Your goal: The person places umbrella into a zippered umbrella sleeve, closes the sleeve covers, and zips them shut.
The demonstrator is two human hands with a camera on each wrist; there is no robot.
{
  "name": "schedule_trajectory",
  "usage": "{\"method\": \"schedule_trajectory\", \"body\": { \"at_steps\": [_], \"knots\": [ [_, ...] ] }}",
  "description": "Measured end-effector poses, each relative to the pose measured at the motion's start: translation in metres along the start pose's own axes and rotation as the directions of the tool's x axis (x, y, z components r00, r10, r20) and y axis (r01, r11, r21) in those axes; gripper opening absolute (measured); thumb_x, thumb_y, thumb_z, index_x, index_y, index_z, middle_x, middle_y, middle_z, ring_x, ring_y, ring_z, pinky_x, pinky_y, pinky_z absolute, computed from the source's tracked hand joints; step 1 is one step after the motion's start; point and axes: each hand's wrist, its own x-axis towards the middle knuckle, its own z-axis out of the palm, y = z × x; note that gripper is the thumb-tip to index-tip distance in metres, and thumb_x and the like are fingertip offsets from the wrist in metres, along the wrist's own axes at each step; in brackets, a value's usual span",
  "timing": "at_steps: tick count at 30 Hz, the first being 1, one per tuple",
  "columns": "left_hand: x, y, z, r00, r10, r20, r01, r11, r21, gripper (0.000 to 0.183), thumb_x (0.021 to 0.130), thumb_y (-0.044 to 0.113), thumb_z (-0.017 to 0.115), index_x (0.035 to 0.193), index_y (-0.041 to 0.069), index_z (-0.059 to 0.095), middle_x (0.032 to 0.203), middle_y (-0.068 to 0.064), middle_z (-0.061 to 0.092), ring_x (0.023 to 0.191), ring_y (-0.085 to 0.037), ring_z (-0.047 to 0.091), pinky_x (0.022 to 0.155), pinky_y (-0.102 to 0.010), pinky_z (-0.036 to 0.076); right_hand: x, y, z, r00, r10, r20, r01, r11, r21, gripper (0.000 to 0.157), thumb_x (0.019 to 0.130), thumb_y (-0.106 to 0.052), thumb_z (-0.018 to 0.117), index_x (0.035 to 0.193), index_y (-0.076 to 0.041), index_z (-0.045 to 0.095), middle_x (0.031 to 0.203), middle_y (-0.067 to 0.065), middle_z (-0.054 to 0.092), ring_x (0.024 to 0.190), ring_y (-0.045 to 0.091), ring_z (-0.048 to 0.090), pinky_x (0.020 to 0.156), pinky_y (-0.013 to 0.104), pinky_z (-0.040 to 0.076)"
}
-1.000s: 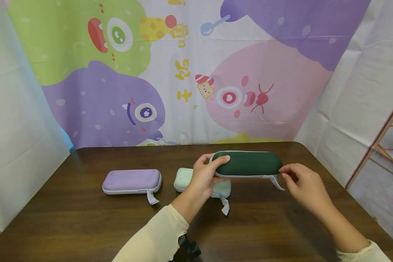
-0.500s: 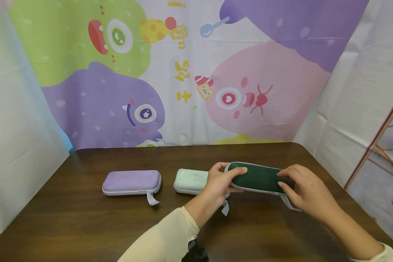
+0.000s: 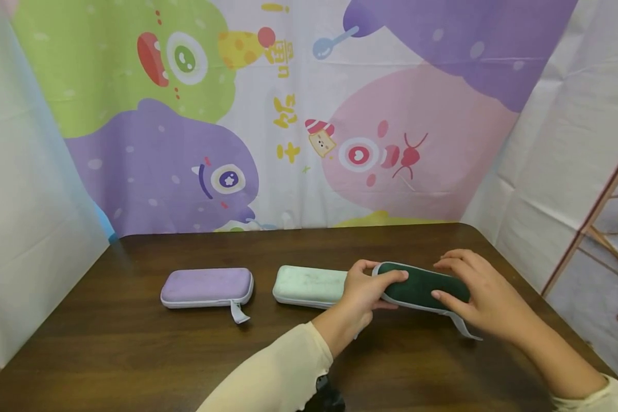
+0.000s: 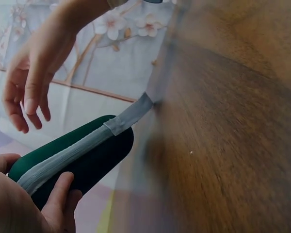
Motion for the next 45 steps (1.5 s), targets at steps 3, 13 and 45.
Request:
{"method": "schedule_trajectory", "body": {
  "at_steps": [3, 13, 45],
  "knots": [
    [0.003, -0.003, 0.003, 1.000, -0.001, -0.008, 0.001, 1.000, 0.017, 0.049, 0.072, 0.015, 0.086, 0.109, 0.007, 0.053, 0.097, -0.015, 0.058, 0.071, -0.026, 0.069, 0.057, -0.043, 0.058, -0.001, 0.000, -0.001, 0.999, 0.023, 0.031, -0.023, 1.000, 0.008, 0.048, 0.071, -0.016, 0.086, 0.111, -0.007, 0.063, 0.120, 0.013, 0.056, 0.108, 0.032, 0.053, 0.084, 0.051, 0.045],
    [0.017, -0.004, 0.010, 1.000, 0.013, -0.003, -0.012, 0.970, 0.242, 0.049, 0.077, 0.016, 0.084, 0.114, 0.000, 0.055, 0.092, -0.011, 0.057, 0.072, -0.025, 0.067, 0.061, -0.044, 0.058, 0.001, 0.000, -0.004, 0.996, 0.052, 0.066, -0.054, 0.998, 0.034, 0.049, 0.074, -0.019, 0.085, 0.115, -0.006, 0.061, 0.130, 0.019, 0.050, 0.115, 0.040, 0.048, 0.086, 0.058, 0.042],
    [0.021, 0.009, 0.006, 0.880, 0.211, 0.426, -0.437, 0.006, 0.900, 0.040, 0.088, 0.035, 0.072, 0.122, 0.014, 0.066, 0.106, 0.000, 0.064, 0.094, -0.013, 0.058, 0.078, -0.024, 0.049, 0.014, -0.018, 0.016, 0.993, 0.086, 0.087, -0.096, 0.987, 0.126, 0.053, 0.078, -0.019, 0.083, 0.122, -0.006, 0.057, 0.137, 0.018, 0.045, 0.123, 0.042, 0.041, 0.091, 0.062, 0.039]
  ]
}}
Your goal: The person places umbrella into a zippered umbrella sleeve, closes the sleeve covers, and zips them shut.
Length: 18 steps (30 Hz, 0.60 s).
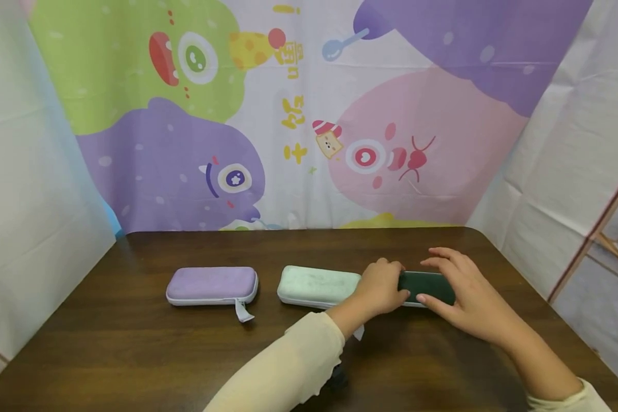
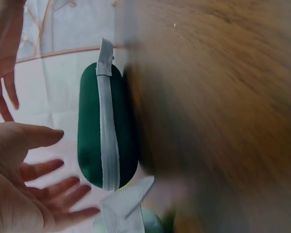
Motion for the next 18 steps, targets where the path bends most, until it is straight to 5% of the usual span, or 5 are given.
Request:
{"method": "schedule_trajectory", "body": {
  "at_steps": [4, 10, 18],
  "knots": [
    [-0.008, -0.011, -0.008, 0.989, 0.135, -0.058, -0.138, 0.989, -0.057, 0.025, 0.090, 0.027, 0.071, 0.112, 0.015, 0.071, 0.094, 0.004, 0.067, 0.081, -0.006, 0.060, 0.068, -0.018, 0.048, 0.001, -0.004, 0.008, 1.000, -0.002, 0.019, 0.001, 1.000, 0.023, 0.051, 0.082, -0.020, 0.080, 0.123, -0.005, 0.056, 0.138, 0.018, 0.044, 0.124, 0.042, 0.041, 0.092, 0.063, 0.040],
    [-0.027, -0.028, -0.022, 0.957, 0.246, -0.156, -0.260, 0.962, -0.078, 0.013, 0.090, 0.021, 0.070, 0.101, 0.013, 0.073, 0.088, 0.004, 0.065, 0.075, -0.004, 0.058, 0.064, -0.014, 0.045, 0.001, -0.010, 0.013, 1.000, -0.021, 0.018, 0.021, 1.000, 0.005, 0.050, 0.081, -0.018, 0.080, 0.122, -0.003, 0.056, 0.135, 0.017, 0.047, 0.121, 0.039, 0.045, 0.092, 0.060, 0.042],
    [-0.057, -0.055, -0.044, 0.872, 0.348, -0.344, -0.380, 0.925, -0.027, 0.005, 0.088, 0.013, 0.071, 0.091, 0.011, 0.074, 0.081, 0.001, 0.064, 0.073, -0.009, 0.061, 0.064, -0.016, 0.047, -0.002, -0.018, 0.010, 0.999, -0.048, -0.001, 0.048, 0.998, -0.033, 0.049, 0.079, -0.015, 0.082, 0.120, -0.004, 0.058, 0.135, 0.015, 0.047, 0.120, 0.038, 0.047, 0.092, 0.058, 0.043]
  ]
}}
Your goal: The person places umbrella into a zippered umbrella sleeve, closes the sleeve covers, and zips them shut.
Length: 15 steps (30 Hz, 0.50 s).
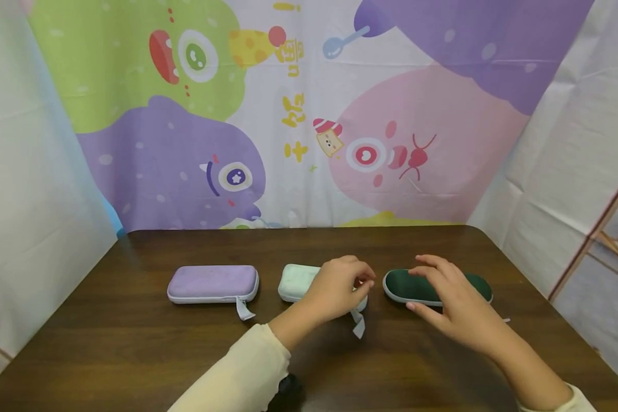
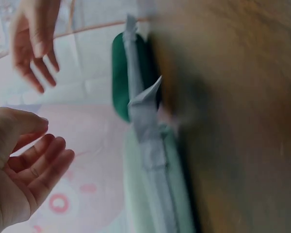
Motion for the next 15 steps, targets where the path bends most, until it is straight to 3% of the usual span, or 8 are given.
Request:
{"method": "schedule_trajectory", "body": {
  "at_steps": [4, 7, 15],
  "knots": [
    [-0.011, -0.007, -0.020, 0.992, 0.046, -0.119, -0.043, 0.999, 0.020, 0.004, 0.085, 0.008, 0.071, 0.087, 0.010, 0.074, 0.077, 0.002, 0.063, 0.069, -0.008, 0.061, 0.060, -0.018, 0.048, 0.002, -0.003, -0.002, 0.999, -0.028, -0.034, 0.027, 0.999, -0.021, 0.048, 0.077, -0.012, 0.082, 0.118, -0.005, 0.059, 0.133, 0.013, 0.050, 0.120, 0.036, 0.048, 0.093, 0.055, 0.042],
    [-0.020, -0.012, -0.035, 0.986, 0.072, -0.151, -0.065, 0.997, 0.050, 0.005, 0.084, 0.007, 0.071, 0.087, 0.010, 0.073, 0.076, 0.003, 0.063, 0.067, -0.008, 0.060, 0.059, -0.020, 0.048, 0.003, -0.004, -0.004, 0.997, -0.051, -0.051, 0.049, 0.998, -0.039, 0.045, 0.077, -0.013, 0.081, 0.116, -0.005, 0.060, 0.132, 0.013, 0.051, 0.119, 0.035, 0.049, 0.093, 0.053, 0.042],
    [-0.050, -0.027, -0.066, 0.997, 0.081, -0.008, -0.079, 0.982, 0.172, 0.022, 0.082, 0.015, 0.078, 0.100, 0.007, 0.070, 0.096, -0.003, 0.065, 0.088, -0.019, 0.063, 0.078, -0.034, 0.053, -0.001, -0.004, -0.015, 0.998, -0.040, -0.047, 0.036, 0.996, -0.077, 0.049, 0.076, -0.021, 0.083, 0.116, -0.005, 0.060, 0.134, 0.014, 0.050, 0.120, 0.035, 0.048, 0.092, 0.054, 0.042]
  ]
}}
